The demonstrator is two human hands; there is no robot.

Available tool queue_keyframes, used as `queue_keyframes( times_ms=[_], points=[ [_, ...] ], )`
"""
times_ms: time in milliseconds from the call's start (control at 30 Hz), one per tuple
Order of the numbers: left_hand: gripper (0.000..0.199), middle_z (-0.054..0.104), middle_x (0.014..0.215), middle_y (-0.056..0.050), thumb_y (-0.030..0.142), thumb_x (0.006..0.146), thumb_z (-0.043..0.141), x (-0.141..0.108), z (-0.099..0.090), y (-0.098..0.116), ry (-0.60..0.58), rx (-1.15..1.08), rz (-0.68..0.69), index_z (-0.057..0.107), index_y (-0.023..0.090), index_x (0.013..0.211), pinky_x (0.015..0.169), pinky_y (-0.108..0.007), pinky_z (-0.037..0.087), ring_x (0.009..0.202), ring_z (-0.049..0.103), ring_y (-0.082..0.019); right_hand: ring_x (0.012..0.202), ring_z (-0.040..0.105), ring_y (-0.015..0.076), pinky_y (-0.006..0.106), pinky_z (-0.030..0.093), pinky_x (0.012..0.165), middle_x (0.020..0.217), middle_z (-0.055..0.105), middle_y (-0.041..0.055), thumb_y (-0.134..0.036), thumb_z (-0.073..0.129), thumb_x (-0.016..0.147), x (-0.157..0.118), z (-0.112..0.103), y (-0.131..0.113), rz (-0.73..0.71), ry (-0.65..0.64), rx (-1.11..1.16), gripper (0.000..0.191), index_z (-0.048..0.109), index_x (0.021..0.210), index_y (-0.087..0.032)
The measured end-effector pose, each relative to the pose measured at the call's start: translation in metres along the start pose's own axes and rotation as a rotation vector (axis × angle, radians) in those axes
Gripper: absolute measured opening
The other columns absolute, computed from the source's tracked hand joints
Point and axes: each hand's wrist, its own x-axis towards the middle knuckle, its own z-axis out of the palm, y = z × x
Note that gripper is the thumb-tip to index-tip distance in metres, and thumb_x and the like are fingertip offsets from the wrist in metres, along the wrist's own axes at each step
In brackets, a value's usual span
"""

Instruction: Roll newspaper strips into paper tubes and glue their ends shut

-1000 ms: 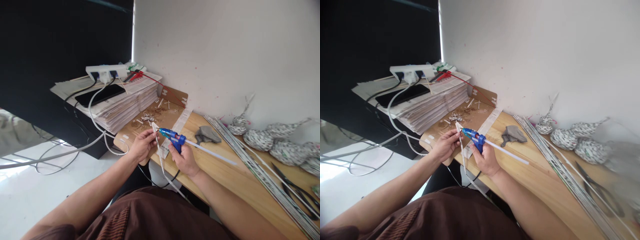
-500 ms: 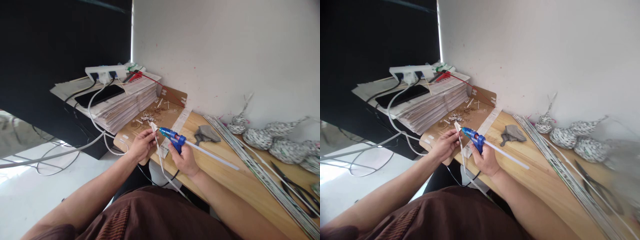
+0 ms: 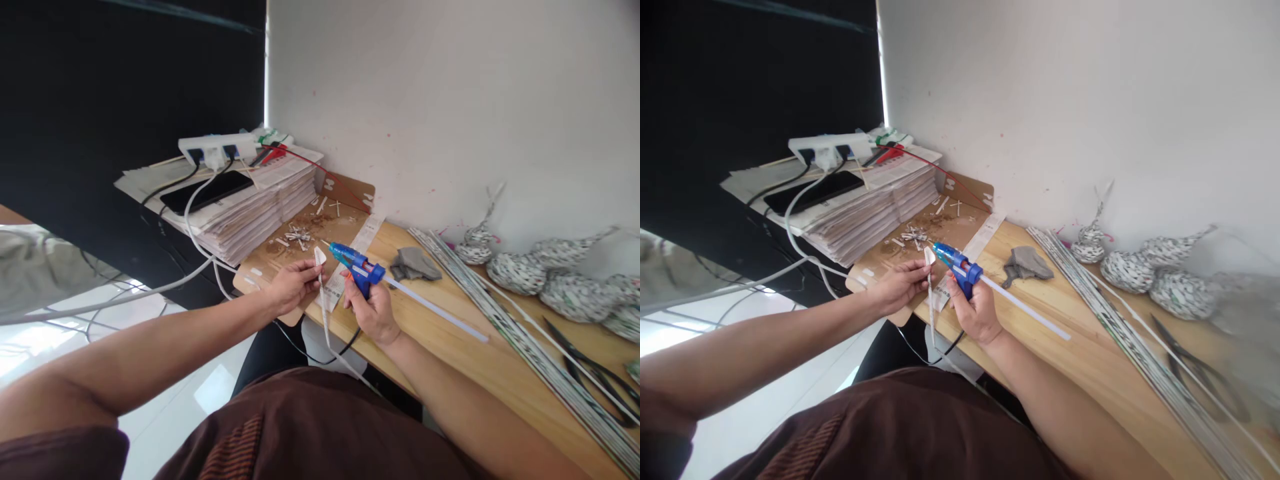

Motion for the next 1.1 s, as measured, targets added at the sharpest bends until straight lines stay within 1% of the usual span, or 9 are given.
queue_keyframes(
  times_ms=[67, 200, 267, 367, 500, 600, 700, 767, 1100],
  points=[
    [0.012, 0.063, 0.074, -0.004, 0.009, 0.069, 0.075, 0.001, 0.002, -0.001, 0.01, -0.006, 0.006, 0.068, 0.01, 0.079, 0.056, -0.016, 0.051, 0.065, 0.064, -0.01, 0.052, 0.053, 0.0119, 0.024, 0.045, 0.054, 0.061, 0.056, -0.0008, -0.039, 0.054, 0.091, 0.0, -0.001, -0.001, -0.011, 0.005, 0.002, 0.029, 0.06, 0.107, -0.015],
    [0.018, 0.062, 0.072, -0.001, 0.015, 0.068, 0.078, -0.005, 0.003, -0.009, 0.089, -0.124, 0.218, 0.068, 0.012, 0.083, 0.056, -0.013, 0.047, 0.067, 0.062, -0.008, 0.051, 0.052, 0.0114, 0.024, 0.045, 0.054, 0.061, 0.055, -0.0015, -0.039, 0.055, 0.09, 0.0, 0.0, -0.001, -0.015, -0.015, -0.016, 0.029, 0.061, 0.106, -0.016],
    [0.022, 0.063, 0.073, -0.001, 0.017, 0.067, 0.079, -0.008, 0.002, -0.012, 0.084, -0.139, 0.262, 0.068, 0.013, 0.085, 0.056, -0.013, 0.047, 0.069, 0.063, -0.008, 0.05, 0.053, 0.0115, 0.024, 0.045, 0.052, 0.061, 0.055, -0.0016, -0.04, 0.055, 0.09, -0.001, 0.0, -0.001, 0.001, -0.029, -0.016, 0.03, 0.061, 0.106, -0.016],
    [0.022, 0.063, 0.073, -0.002, 0.017, 0.066, 0.079, -0.009, 0.001, -0.012, 0.066, -0.121, 0.223, 0.069, 0.011, 0.084, 0.056, -0.014, 0.047, 0.068, 0.063, -0.008, 0.051, 0.054, 0.0121, 0.024, 0.046, 0.053, 0.061, 0.056, -0.0009, -0.04, 0.053, 0.091, -0.002, 0.0, -0.002, 0.009, -0.064, -0.056, 0.028, 0.061, 0.103, -0.017],
    [0.02, 0.064, 0.076, -0.002, 0.018, 0.067, 0.079, -0.007, 0.004, -0.011, 0.084, -0.123, 0.238, 0.069, 0.012, 0.084, 0.056, -0.014, 0.046, 0.067, 0.061, -0.008, 0.052, 0.053, 0.0124, 0.025, 0.044, 0.055, 0.058, 0.056, -0.0013, -0.039, 0.053, 0.092, -0.003, -0.001, -0.005, -0.001, -0.103, -0.163, 0.024, 0.063, 0.098, -0.018],
    [0.021, 0.064, 0.076, -0.002, 0.019, 0.067, 0.079, -0.006, 0.004, -0.012, 0.068, -0.113, 0.253, 0.069, 0.012, 0.084, 0.057, -0.015, 0.046, 0.068, 0.061, -0.008, 0.052, 0.052, 0.0121, 0.024, 0.043, 0.056, 0.056, 0.056, -0.0014, -0.038, 0.052, 0.092, -0.003, -0.002, -0.007, 0.005, -0.116, -0.221, 0.024, 0.063, 0.088, -0.018],
    [0.021, 0.064, 0.076, -0.002, 0.019, 0.067, 0.079, -0.006, 0.002, -0.013, 0.052, -0.123, 0.258, 0.069, 0.012, 0.083, 0.058, -0.015, 0.046, 0.07, 0.061, -0.009, 0.053, 0.053, 0.0119, 0.024, 0.042, 0.057, 0.056, 0.056, -0.0009, -0.039, 0.05, 0.093, -0.003, -0.003, -0.007, 0.019, -0.12, -0.252, 0.029, 0.06, 0.075, -0.018],
    [0.021, 0.064, 0.077, -0.002, 0.019, 0.067, 0.079, -0.005, 0.0, -0.013, 0.049, -0.131, 0.259, 0.069, 0.013, 0.085, 0.058, -0.015, 0.045, 0.071, 0.062, -0.009, 0.053, 0.052, 0.0118, 0.024, 0.042, 0.057, 0.055, 0.055, -0.001, -0.04, 0.049, 0.093, -0.002, -0.003, -0.006, 0.033, -0.126, -0.265, 0.033, 0.057, 0.07, -0.018],
    [0.02, 0.064, 0.079, -0.003, 0.019, 0.07, 0.077, -0.006, 0.001, -0.012, 0.059, -0.128, 0.264, 0.067, 0.013, 0.085, 0.058, -0.017, 0.044, 0.072, 0.061, -0.009, 0.052, 0.052, 0.0126, 0.025, 0.042, 0.055, 0.054, 0.055, -0.0006, -0.042, 0.048, 0.093, -0.003, -0.005, -0.005, 0.062, -0.127, -0.304, 0.035, 0.055, 0.068, -0.019]
  ],
)
